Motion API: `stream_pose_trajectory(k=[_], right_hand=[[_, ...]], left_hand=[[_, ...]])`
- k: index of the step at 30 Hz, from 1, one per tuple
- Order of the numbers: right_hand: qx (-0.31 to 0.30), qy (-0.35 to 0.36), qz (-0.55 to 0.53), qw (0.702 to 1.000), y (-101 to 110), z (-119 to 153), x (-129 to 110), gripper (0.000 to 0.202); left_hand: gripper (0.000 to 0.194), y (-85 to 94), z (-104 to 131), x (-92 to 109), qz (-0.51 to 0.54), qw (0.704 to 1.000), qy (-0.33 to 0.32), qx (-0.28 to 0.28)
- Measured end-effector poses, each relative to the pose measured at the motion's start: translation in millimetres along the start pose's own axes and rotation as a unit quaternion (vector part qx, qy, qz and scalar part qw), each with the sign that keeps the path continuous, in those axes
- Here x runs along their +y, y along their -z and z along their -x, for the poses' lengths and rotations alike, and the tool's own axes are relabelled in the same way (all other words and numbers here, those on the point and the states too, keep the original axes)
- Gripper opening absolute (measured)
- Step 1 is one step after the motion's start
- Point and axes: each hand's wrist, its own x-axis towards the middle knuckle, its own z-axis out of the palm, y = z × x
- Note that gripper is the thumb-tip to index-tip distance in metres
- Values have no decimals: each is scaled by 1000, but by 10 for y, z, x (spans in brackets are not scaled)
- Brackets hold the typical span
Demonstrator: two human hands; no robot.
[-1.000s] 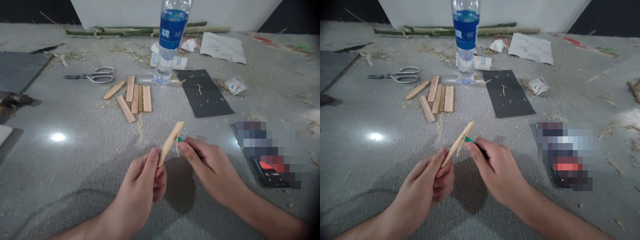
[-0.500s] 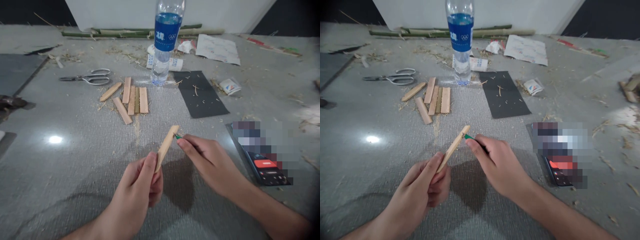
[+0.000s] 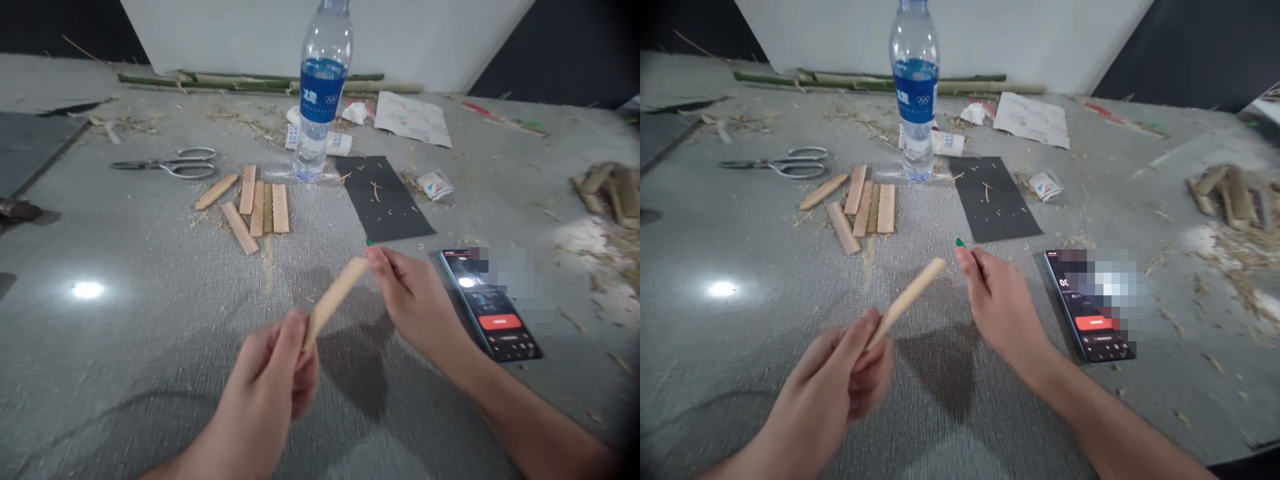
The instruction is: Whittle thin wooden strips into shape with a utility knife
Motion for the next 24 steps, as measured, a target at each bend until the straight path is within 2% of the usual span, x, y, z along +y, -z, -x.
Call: stream_pose_trajectory(k=[2,5,11,13,19,24], right_hand=[[6,2,-18,1000,5,11,-16,43],[1,17,-36,999,-34,100,-66,42],[-153,106,-47,981,-150,351,-209,33],[-187,120,-41,974,-170,386,-237,30],[-235,114,-28,965,-172,385,-249,34],[-229,113,-22,967,-155,400,-261,34]], left_hand=[[53,21,-53,17,27,999,-16,26],[51,41,-133,15,44,999,-18,25],[50,-4,-148,-12,47,995,-47,70],[50,-20,-138,-12,43,995,-55,75],[50,8,-95,-27,-14,997,-67,41],[52,49,-55,-11,-72,995,-69,9]])
